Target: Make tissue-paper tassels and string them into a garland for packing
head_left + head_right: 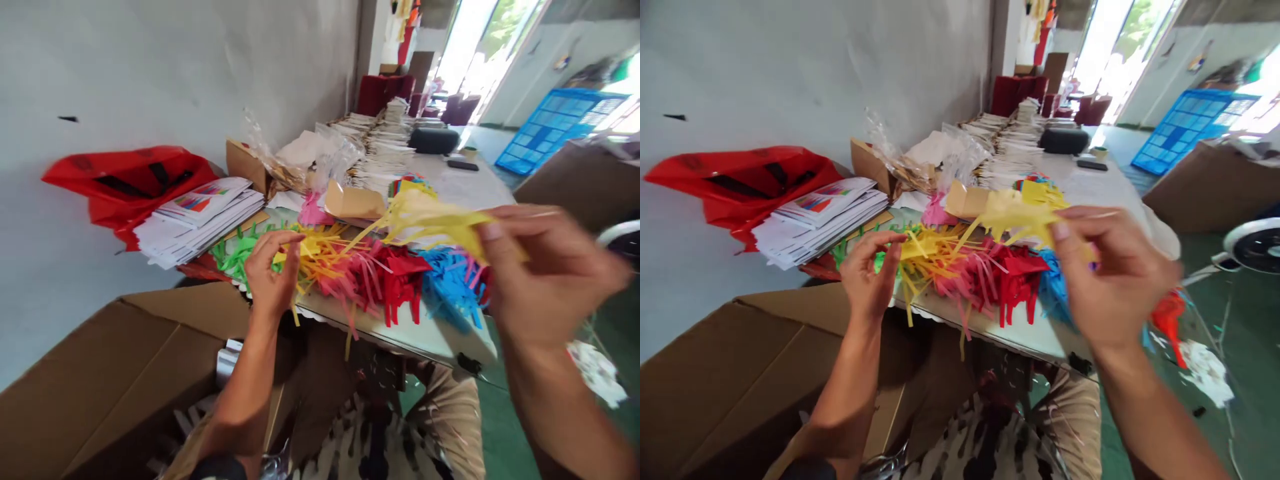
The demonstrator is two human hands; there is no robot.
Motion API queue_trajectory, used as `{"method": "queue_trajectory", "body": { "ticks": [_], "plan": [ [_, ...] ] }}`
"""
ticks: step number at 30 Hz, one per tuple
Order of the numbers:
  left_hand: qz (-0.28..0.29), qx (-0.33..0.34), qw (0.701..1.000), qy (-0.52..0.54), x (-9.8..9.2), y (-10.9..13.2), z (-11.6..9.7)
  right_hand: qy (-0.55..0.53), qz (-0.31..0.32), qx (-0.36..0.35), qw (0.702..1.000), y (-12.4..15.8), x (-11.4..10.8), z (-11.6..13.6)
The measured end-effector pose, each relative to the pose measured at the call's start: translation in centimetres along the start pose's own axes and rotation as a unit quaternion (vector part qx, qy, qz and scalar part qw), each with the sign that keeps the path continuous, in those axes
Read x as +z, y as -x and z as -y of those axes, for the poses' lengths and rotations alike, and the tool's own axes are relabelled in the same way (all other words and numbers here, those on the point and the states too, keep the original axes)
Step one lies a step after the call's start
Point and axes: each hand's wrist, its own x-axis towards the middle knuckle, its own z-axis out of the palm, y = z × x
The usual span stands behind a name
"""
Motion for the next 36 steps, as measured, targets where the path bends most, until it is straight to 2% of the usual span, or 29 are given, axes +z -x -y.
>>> {"method": "queue_trajectory", "body": {
  "ticks": [3,6,10,14,16,18,20,23,25,26,28,30,33,36],
  "plan": [
    [0.089,-0.022,0.977,0.193,2.6,0.7,-6.1,0.025,0.036,-0.001,0.999,3.0,-0.2,1.4],
    [0.125,-0.045,0.955,0.265,5.3,1.6,-9.4,0.015,0.043,0.04,0.998,4.6,-1.4,1.2],
    [0.133,-0.089,0.943,0.292,7.6,3.8,-11.0,0.0,0.036,0.082,0.996,6.2,-3.9,0.6],
    [0.152,-0.151,0.923,0.32,8.6,6.6,-12.2,0.016,0.039,0.074,0.996,8.3,-5.6,0.5],
    [0.187,-0.199,0.896,0.35,8.8,7.3,-12.5,0.023,0.06,0.079,0.995,9.2,-6.6,0.6],
    [0.233,-0.247,0.85,0.402,8.4,7.4,-12.7,0.01,0.114,0.127,0.985,9.8,-7.9,0.7],
    [0.301,-0.283,0.786,0.46,7.8,7.1,-12.8,-0.025,0.19,0.201,0.961,9.8,-9.2,0.5],
    [0.448,-0.318,0.652,0.522,6.9,6.4,-13.1,-0.106,0.289,0.277,0.91,9.5,-10.5,-0.4],
    [0.532,-0.328,0.563,0.541,6.8,6.0,-13.3,-0.156,0.368,0.311,0.863,9.5,-10.7,-1.4],
    [0.555,-0.332,0.534,0.545,6.9,5.9,-13.3,-0.177,0.406,0.329,0.834,9.7,-10.7,-2.0],
    [0.566,-0.345,0.513,0.546,7.2,5.9,-13.1,-0.222,0.447,0.382,0.778,10.4,-10.7,-2.9],
    [0.548,-0.367,0.524,0.539,7.5,5.9,-12.6,-0.261,0.438,0.447,0.735,11.2,-10.9,-3.6],
    [0.537,-0.387,0.533,0.526,7.8,6.2,-11.6,-0.289,0.411,0.514,0.696,12.0,-11.6,-3.7],
    [0.548,-0.407,0.495,0.537,8.5,7.1,-10.6,-0.305,0.384,0.54,0.685,11.8,-12.2,-3.1]
  ]
}}
